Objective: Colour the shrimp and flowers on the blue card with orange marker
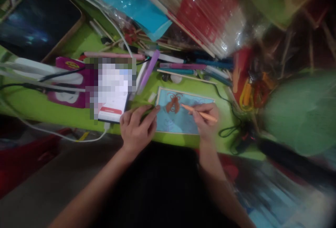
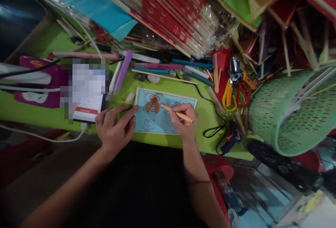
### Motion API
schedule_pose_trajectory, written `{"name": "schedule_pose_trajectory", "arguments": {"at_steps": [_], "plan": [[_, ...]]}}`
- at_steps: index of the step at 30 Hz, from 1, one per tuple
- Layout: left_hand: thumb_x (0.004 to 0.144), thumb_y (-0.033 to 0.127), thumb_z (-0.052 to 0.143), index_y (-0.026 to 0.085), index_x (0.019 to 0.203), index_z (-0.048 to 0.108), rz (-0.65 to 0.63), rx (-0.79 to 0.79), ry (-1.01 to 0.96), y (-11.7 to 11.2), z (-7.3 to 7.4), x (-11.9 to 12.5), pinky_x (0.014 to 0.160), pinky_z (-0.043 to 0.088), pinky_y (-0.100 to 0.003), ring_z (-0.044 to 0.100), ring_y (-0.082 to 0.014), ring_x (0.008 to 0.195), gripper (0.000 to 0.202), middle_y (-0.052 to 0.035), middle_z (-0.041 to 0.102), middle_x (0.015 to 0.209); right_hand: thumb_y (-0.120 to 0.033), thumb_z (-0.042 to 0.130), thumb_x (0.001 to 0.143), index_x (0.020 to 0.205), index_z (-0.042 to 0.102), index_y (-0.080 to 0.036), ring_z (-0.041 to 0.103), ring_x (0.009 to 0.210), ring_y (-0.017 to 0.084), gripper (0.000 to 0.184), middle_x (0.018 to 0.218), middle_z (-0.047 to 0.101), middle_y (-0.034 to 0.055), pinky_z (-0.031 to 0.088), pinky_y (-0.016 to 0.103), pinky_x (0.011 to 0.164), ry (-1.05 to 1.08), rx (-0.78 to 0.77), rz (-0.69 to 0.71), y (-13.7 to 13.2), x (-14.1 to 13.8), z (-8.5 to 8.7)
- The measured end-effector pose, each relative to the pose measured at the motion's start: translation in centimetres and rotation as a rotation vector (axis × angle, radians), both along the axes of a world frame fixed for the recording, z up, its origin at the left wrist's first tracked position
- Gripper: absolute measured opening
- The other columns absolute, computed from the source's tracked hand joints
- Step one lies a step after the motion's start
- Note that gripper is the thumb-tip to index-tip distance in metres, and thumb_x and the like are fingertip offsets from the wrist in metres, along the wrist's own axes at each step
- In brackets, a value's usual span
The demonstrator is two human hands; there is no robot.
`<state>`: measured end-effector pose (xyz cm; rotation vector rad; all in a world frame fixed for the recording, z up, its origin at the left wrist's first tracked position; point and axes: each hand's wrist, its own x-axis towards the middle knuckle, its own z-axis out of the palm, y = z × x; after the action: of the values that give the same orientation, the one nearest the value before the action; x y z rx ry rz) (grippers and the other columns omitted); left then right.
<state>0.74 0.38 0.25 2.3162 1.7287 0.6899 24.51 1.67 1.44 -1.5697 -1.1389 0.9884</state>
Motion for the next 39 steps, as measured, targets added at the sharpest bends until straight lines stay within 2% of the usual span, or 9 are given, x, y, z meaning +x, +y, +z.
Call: {"name": "schedule_pose_trajectory", "arguments": {"at_steps": [6,12,18,22,28,34,39], "plan": [[0.090,0.018,0.072,0.037,0.146,0.061,0.006,-0.038,-0.022,-0.12,-0.05,-0.17,0.094,0.043,-0.040,0.062,-0.0244,0.103,0.059,-0.0045,0.074,0.120,-0.039,0.076,0.090,0.092,0.063,-0.024,0.071,0.069,0.017,0.020,0.075,0.071,-0.0012,0.061,0.033,0.065,-0.054,-0.022,0.021,-0.12,0.14,0.16],[0.091,0.019,0.071,0.037,0.145,0.061,0.000,-0.044,-0.018,-0.15,-0.15,-0.21,0.094,0.043,-0.041,0.063,-0.0250,0.104,0.058,-0.0051,0.073,0.121,-0.032,0.077,0.089,0.093,0.064,-0.025,0.072,0.069,0.015,0.015,0.078,0.074,-0.0018,0.059,0.030,0.063,-0.050,-0.009,0.042,-0.18,0.26,-0.14],[0.091,0.018,0.070,0.038,0.143,0.063,0.010,-0.066,-0.045,-0.18,-0.07,-0.17,0.094,0.043,-0.041,0.063,-0.0247,0.105,0.057,-0.0048,0.073,0.121,-0.037,0.076,0.090,0.091,0.063,-0.025,0.069,0.063,0.015,0.018,0.074,0.072,-0.0019,0.056,0.029,0.056,-0.101,-0.006,0.016,0.06,0.12,0.10],[0.090,0.017,0.070,0.039,0.147,0.060,0.009,-0.083,-0.051,-0.31,-0.28,-0.30,0.096,0.042,-0.042,0.064,-0.0255,0.106,0.062,-0.0054,0.073,0.124,-0.039,0.076,0.089,0.090,0.063,-0.026,0.069,0.067,0.016,0.018,0.073,0.071,-0.0023,0.057,0.031,0.059,-0.090,-0.008,0.047,-0.04,0.18,0.09],[0.090,0.017,0.072,0.034,0.143,0.063,-0.015,-0.038,-0.030,-0.09,-0.18,-0.28,0.095,0.043,-0.040,0.063,-0.0249,0.104,0.057,-0.0059,0.073,0.122,-0.038,0.076,0.089,0.091,0.064,-0.025,0.069,0.066,0.016,0.017,0.075,0.072,-0.0018,0.057,0.032,0.059,-0.118,-0.010,0.000,-0.03,0.14,0.11],[0.091,0.018,0.071,0.038,0.146,0.061,-0.007,-0.054,-0.032,-0.05,-0.11,-0.28,0.094,0.043,-0.041,0.063,-0.0252,0.105,0.059,-0.0051,0.073,0.122,-0.039,0.077,0.089,0.089,0.064,-0.026,0.069,0.066,0.016,0.019,0.075,0.073,-0.0014,0.056,0.032,0.059,-0.095,0.005,0.019,0.10,0.05,0.12],[0.090,0.017,0.072,0.034,0.143,0.064,-0.016,-0.037,-0.023,-0.03,-0.07,-0.30,0.093,0.044,-0.041,0.063,-0.0255,0.104,0.056,-0.0062,0.073,0.121,-0.040,0.076,0.090,0.091,0.064,-0.026,0.068,0.064,0.016,0.019,0.074,0.072,-0.0016,0.055,0.031,0.058,-0.120,-0.002,-0.006,0.02,-0.07,0.14]]}}
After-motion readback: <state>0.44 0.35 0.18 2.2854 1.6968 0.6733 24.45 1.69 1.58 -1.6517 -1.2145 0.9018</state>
